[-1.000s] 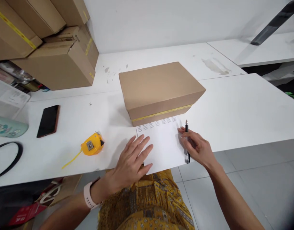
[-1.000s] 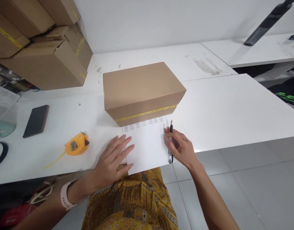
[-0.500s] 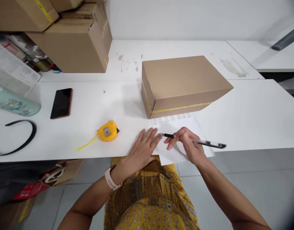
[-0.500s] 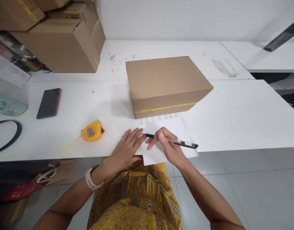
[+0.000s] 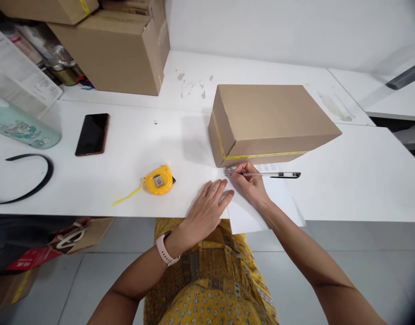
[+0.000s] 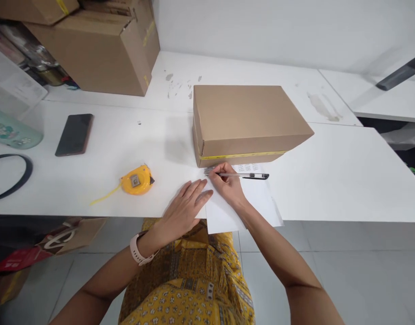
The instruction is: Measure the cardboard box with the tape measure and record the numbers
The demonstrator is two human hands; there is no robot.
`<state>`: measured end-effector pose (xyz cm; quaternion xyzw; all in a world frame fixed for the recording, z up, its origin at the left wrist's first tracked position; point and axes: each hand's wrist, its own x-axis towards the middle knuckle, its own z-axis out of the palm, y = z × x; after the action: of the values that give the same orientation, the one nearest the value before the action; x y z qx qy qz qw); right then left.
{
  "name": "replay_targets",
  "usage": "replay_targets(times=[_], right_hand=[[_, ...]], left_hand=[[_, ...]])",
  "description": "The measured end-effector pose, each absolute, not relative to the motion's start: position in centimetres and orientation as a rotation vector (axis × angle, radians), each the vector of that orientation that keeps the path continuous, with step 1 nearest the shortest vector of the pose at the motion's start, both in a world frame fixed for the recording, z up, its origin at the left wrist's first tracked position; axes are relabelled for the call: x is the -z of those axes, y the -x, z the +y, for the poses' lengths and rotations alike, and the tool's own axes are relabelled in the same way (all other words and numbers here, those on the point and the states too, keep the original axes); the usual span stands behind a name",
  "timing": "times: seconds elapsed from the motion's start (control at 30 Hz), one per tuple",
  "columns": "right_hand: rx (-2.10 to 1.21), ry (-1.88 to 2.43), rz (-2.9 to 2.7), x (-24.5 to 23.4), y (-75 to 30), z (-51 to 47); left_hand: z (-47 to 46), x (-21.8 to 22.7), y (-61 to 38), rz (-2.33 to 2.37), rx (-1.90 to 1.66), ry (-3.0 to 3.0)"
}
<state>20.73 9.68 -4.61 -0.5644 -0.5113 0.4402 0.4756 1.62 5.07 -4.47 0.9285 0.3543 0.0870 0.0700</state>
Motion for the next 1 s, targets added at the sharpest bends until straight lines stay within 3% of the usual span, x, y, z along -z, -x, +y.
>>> replay_targets(times=[0.2,0.47,1.0], right_hand=[[-1.108,1.348,-1.333,5.15,-20.32,10.17],[-0.801,1.458,-1.417,5.11,-19.97,10.2],[-0.838,1.429,-1.479,5.19,-20.04,10.13]], left_hand=[[4.98,4.46,-1.72,1.082,-0.261,-2.799],[4.94,4.65,-1.7,1.098,-0.282,-2.778],[4.79,4.57,-1.81,1.114,-0.241,-2.846]])
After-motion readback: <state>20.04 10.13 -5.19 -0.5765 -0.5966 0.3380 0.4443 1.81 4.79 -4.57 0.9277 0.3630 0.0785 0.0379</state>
